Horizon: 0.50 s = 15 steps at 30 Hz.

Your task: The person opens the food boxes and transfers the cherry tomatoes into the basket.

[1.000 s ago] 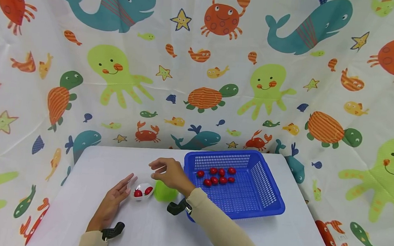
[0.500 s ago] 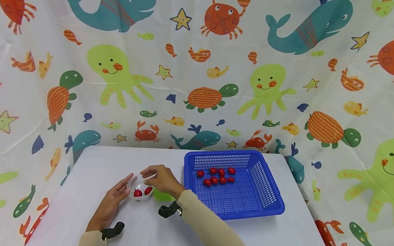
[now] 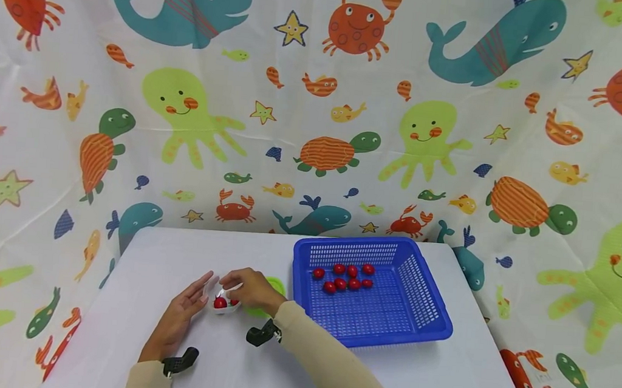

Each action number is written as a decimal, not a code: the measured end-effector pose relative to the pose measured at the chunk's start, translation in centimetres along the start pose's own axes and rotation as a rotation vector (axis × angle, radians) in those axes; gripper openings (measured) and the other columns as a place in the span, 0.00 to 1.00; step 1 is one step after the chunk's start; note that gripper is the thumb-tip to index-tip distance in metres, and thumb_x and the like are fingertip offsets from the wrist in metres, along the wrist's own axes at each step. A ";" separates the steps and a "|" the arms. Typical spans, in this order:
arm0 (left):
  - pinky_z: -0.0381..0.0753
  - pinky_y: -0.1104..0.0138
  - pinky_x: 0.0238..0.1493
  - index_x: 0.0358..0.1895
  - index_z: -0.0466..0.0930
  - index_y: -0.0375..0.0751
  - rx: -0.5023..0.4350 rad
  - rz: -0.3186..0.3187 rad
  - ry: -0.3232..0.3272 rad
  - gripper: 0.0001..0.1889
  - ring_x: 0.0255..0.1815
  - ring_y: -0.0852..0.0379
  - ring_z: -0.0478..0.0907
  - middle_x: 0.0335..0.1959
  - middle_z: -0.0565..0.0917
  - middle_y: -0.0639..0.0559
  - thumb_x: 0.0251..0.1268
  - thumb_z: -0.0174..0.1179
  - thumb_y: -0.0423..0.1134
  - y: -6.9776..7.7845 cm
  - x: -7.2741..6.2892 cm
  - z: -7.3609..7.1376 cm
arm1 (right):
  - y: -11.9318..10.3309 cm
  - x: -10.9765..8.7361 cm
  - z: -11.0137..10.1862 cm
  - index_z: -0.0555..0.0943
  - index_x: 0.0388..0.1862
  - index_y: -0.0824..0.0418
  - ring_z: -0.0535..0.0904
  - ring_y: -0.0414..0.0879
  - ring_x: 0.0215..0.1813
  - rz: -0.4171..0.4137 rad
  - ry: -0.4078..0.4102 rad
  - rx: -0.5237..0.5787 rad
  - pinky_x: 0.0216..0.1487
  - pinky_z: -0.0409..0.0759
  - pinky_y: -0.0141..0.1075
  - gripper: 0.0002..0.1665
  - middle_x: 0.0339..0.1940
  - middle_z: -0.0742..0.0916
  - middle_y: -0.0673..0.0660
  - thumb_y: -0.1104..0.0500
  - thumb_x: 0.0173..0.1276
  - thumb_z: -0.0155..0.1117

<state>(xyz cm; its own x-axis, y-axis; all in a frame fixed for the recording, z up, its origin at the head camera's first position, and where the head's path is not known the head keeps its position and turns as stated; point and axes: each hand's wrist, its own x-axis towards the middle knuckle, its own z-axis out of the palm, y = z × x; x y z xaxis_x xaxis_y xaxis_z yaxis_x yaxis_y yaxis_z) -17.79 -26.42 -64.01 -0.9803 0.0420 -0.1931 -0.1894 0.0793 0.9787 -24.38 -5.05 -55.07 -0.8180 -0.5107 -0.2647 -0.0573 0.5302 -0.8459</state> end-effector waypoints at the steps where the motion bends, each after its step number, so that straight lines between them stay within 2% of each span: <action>1: 0.45 0.26 0.82 0.86 0.57 0.59 -0.003 0.001 -0.001 0.33 0.91 0.37 0.43 0.88 0.57 0.45 0.84 0.56 0.47 0.0 0.0 0.0 | 0.0 0.1 0.1 0.88 0.60 0.54 0.87 0.38 0.52 -0.004 -0.004 -0.009 0.56 0.88 0.33 0.18 0.53 0.92 0.50 0.63 0.74 0.70; 8: 0.43 0.26 0.82 0.86 0.57 0.58 -0.032 0.002 -0.015 0.33 0.90 0.38 0.44 0.86 0.61 0.47 0.84 0.56 0.47 0.0 0.1 -0.1 | 0.0 0.4 1.1 0.88 0.62 0.50 0.86 0.43 0.62 -0.037 -0.038 -0.130 0.62 0.86 0.34 0.20 0.57 0.92 0.45 0.64 0.74 0.69; 15: 0.44 0.26 0.82 0.86 0.59 0.58 -0.040 0.013 -0.007 0.33 0.90 0.39 0.46 0.84 0.65 0.49 0.84 0.57 0.47 -0.1 0.1 0.0 | -0.6 0.7 2.1 0.89 0.60 0.43 0.83 0.41 0.65 -0.046 -0.054 -0.335 0.75 0.75 0.47 0.20 0.57 0.91 0.41 0.61 0.76 0.68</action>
<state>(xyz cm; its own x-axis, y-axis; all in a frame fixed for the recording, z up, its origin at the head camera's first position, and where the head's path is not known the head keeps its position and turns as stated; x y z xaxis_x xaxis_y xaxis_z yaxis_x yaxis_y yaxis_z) -17.83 -26.44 -64.14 -0.9823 0.0499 -0.1804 -0.1786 0.0390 0.9832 -23.73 -7.21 -55.73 -0.7790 -0.5698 -0.2618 -0.2856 0.6940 -0.6608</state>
